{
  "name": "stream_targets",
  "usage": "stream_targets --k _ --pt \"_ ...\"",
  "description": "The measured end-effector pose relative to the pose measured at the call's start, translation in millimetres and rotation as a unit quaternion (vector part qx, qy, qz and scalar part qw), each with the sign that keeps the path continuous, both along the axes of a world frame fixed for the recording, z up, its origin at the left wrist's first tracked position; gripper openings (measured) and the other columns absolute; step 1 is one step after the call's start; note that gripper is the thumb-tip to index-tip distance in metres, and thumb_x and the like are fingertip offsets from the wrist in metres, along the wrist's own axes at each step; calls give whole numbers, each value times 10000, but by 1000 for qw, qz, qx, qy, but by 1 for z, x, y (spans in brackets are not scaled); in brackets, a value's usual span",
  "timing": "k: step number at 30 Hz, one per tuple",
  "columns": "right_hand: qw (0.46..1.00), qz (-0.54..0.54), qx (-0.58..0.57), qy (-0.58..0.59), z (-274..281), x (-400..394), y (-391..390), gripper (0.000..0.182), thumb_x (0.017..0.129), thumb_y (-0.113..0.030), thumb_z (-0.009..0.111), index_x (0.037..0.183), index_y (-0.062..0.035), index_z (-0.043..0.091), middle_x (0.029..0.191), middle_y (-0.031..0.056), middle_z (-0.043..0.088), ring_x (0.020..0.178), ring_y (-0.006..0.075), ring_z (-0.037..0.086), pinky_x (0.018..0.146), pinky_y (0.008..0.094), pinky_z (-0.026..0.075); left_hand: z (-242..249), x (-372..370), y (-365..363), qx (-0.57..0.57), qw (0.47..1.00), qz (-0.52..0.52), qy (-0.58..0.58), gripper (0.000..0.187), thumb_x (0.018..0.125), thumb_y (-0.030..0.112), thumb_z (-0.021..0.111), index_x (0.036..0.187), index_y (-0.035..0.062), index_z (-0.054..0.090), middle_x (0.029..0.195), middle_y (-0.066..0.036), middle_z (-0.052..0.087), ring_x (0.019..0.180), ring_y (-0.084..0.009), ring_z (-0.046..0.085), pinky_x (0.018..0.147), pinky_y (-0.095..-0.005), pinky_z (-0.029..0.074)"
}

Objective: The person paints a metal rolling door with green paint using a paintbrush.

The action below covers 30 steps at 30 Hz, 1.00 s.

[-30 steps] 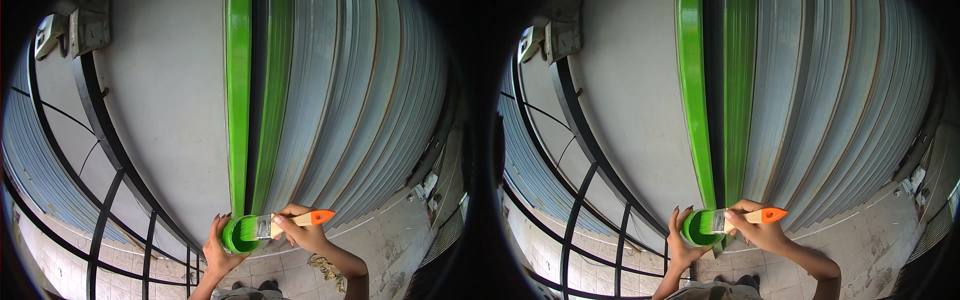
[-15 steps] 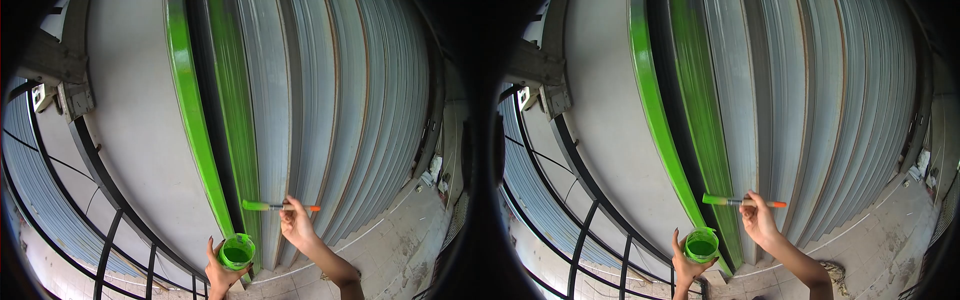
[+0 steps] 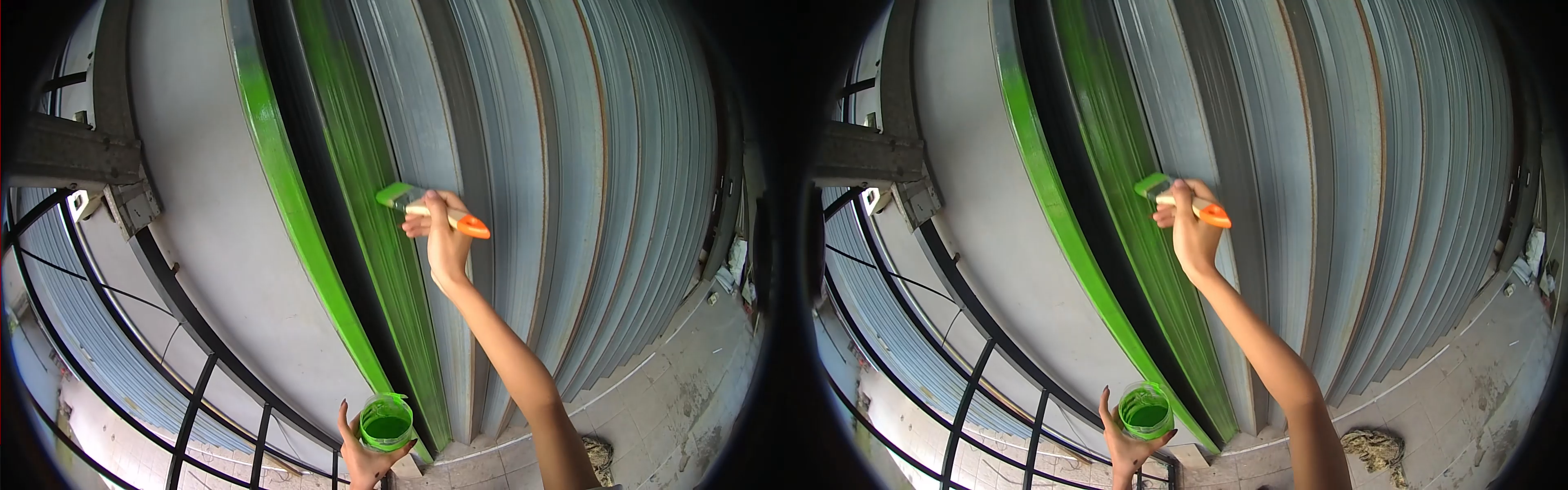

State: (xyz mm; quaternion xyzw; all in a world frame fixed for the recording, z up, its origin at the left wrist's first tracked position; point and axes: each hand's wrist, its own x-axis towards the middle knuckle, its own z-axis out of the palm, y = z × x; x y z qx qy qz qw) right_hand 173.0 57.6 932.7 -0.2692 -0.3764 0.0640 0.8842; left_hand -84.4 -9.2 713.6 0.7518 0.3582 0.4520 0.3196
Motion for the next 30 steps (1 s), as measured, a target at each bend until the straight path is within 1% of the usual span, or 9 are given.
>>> stream_targets --k 4,10,12,14,15,20,23,25,30 --pt "997 0 58 -56 60 -3 3 276 957 -217 523 860 35 580 699 124 644 539 169 633 488 270 506 -4 3 0 -4 1000 5 -22 1265 522 269 925 1431 -3 88 1112 -221 609 1035 -314 633 941 -399 485" --pt "990 8 -135 -28 -98 12 -3 265 962 -179 521 777 2 580 647 85 630 485 106 583 436 237 473 -4 2 -1 -7 1000 -14 -23 1261 532 295 921 1425 -7 84 1110 -229 613 1030 -313 639 941 -400 485" --pt "983 36 -178 0 -109 15 -12 234 943 -142 514 781 11 583 631 89 626 468 108 578 418 243 470 -2 1 -1 -13 999 -24 -25 1257 537 286 920 1426 -5 81 1114 -228 611 1034 -310 637 942 -400 483" --pt "978 53 -200 13 -90 22 -12 218 929 -128 513 783 17 585 620 92 623 452 112 573 409 244 468 0 2 0 -18 999 -35 -32 1253 541 275 920 1427 -2 79 1121 -228 609 1040 -308 634 944 -399 481" --pt "984 48 -169 10 -64 22 -7 204 909 -124 521 787 26 587 603 92 619 430 117 566 407 248 467 -1 3 1 -18 999 -39 -32 1264 527 198 925 1440 -4 74 1107 -198 586 1035 -275 617 942 -395 482" --pt "997 -1 50 -59 93 17 11 201 871 -120 539 731 19 576 590 91 611 458 135 595 417 265 470 -2 7 1 -26 997 -49 -49 1282 503 191 930 1446 14 79 1145 -214 557 1046 -285 608 943 -400 485" --pt "994 9 104 -32 112 18 8 211 876 -115 531 715 16 568 587 91 606 464 133 595 418 262 470 -2 8 2 -22 998 -45 -49 1273 506 200 929 1442 14 85 1124 -217 571 1041 -292 612 950 -403 478" --pt "998 -17 6 -67 69 23 12 216 887 -120 530 722 16 565 591 93 605 466 127 589 419 260 469 -5 5 1 -13 998 -44 -39 1249 528 220 921 1433 8 88 1084 -223 602 1026 -302 624 958 -403 464" --pt "978 31 -207 0 -87 37 -5 212 914 -160 548 804 10 610 617 93 622 453 108 560 408 250 458 -3 0 1 -33 998 -47 -37 1252 521 217 924 1436 18 93 1091 -222 594 1032 -299 621 949 -397 471"
